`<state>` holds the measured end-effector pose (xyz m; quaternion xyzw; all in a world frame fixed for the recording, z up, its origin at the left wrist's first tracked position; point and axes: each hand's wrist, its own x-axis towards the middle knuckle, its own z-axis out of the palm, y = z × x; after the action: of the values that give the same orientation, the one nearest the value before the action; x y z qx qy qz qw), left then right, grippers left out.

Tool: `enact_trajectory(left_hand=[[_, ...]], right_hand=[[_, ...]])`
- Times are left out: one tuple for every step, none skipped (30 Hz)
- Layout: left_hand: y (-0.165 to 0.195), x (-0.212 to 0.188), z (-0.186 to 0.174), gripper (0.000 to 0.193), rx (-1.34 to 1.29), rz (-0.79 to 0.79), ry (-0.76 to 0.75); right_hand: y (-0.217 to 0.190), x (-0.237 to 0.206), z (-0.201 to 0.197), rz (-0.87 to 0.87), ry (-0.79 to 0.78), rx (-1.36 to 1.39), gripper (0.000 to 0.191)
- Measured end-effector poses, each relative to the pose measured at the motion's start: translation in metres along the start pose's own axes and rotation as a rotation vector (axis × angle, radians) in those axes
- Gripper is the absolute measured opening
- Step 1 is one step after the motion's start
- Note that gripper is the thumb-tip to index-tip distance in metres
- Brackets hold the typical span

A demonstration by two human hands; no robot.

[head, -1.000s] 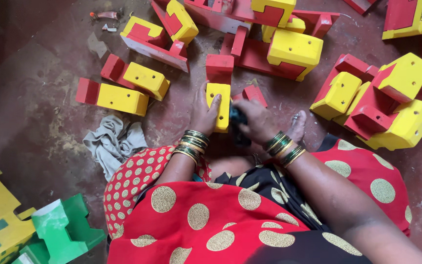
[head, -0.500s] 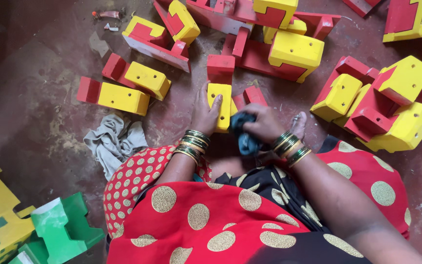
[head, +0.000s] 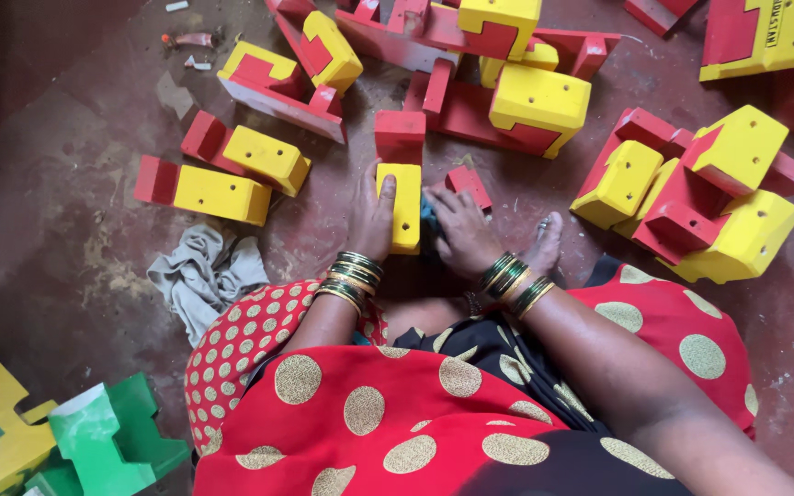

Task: The person sits on the floor among many painted wooden toy pieces and wipes each piece with a blue cloth, turning pieces over to wipe different sides and setting them back on the floor.

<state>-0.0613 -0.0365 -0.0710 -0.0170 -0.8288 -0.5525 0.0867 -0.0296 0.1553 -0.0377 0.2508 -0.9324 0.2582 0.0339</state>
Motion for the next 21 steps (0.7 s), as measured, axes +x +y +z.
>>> enact_trajectory(left_hand=[[0.000,0.000,-0.001,0.061,0.003,0.007,-0.003],[0.002,0.000,-0.002,0.062,0.007,0.014,-0.005],[0.002,0.000,-0.002,0.062,-0.003,0.010,-0.011],[0.002,0.000,-0.003,0.061,-0.012,0.005,-0.018],[0.003,-0.001,-0.004,0.061,-0.022,-0.001,-0.025],[0.004,-0.001,-0.004,0.062,-0.026,-0.006,-0.020],[0.007,-0.001,-0.005,0.063,-0.030,-0.013,-0.014],[0.011,-0.002,-0.007,0.064,-0.034,-0.021,-0.008],[0.016,-0.004,-0.008,0.072,0.022,-0.015,-0.032],[0.022,-0.006,-0.011,0.082,0.078,-0.008,-0.052],[0.030,-0.007,-0.014,0.094,0.135,0.005,-0.070],[0.038,-0.007,-0.017,0.100,0.255,0.057,-0.044],[0.047,-0.009,-0.019,0.107,0.374,0.111,-0.020],[0.056,-0.010,-0.022,0.114,0.490,0.163,0.003],[0.063,-0.010,-0.025,0.111,0.481,0.101,-0.056],[0.069,-0.010,-0.029,0.109,0.470,0.040,-0.118],[0.074,-0.009,-0.031,0.107,0.459,-0.021,-0.182],[0.077,-0.009,-0.035,0.102,0.478,-0.035,-0.226],[0.079,-0.009,-0.038,0.097,0.497,-0.050,-0.271],[0.080,-0.010,-0.038,0.093,0.516,-0.067,-0.314],[0.081,-0.010,-0.037,0.091,0.576,-0.005,-0.272]], right_hand=[[-0.002,-0.002,-0.005,-0.010,-0.068,-0.009,0.071],[-0.003,-0.004,-0.011,-0.021,-0.137,-0.018,0.067],[-0.004,-0.006,-0.017,-0.031,-0.207,-0.025,0.063],[-0.002,-0.005,-0.025,-0.116,-0.274,0.055,0.059],[0.002,-0.004,-0.033,-0.199,-0.342,0.135,0.055],[0.006,-0.002,-0.040,-0.283,-0.409,0.216,0.052],[0.008,-0.001,-0.044,-0.189,-0.348,0.213,0.051],[0.011,-0.001,-0.048,-0.095,-0.288,0.211,0.051],[0.013,-0.001,-0.050,0.001,-0.231,0.209,0.050],[0.015,0.002,-0.051,0.054,-0.144,0.192,0.052],[0.017,0.005,-0.052,0.104,-0.053,0.174,0.053],[0.019,0.009,-0.053,0.153,0.040,0.154,0.055],[0.022,0.012,-0.053,0.183,0.109,0.175,0.054],[0.024,0.014,-0.054,0.214,0.176,0.194,0.053],[0.026,0.016,-0.054,0.248,0.243,0.213,0.052],[0.028,0.016,-0.054,0.222,0.272,0.193,0.053],[0.030,0.016,-0.054,0.199,0.300,0.172,0.053],[0.032,0.014,-0.054,0.179,0.325,0.151,0.054],[0.033,0.011,-0.053,0.223,0.300,0.164,0.052],[0.033,0.008,-0.050,0.265,0.274,0.178,0.049],[0.033,0.006,-0.048,0.304,0.248,0.193,0.047]])
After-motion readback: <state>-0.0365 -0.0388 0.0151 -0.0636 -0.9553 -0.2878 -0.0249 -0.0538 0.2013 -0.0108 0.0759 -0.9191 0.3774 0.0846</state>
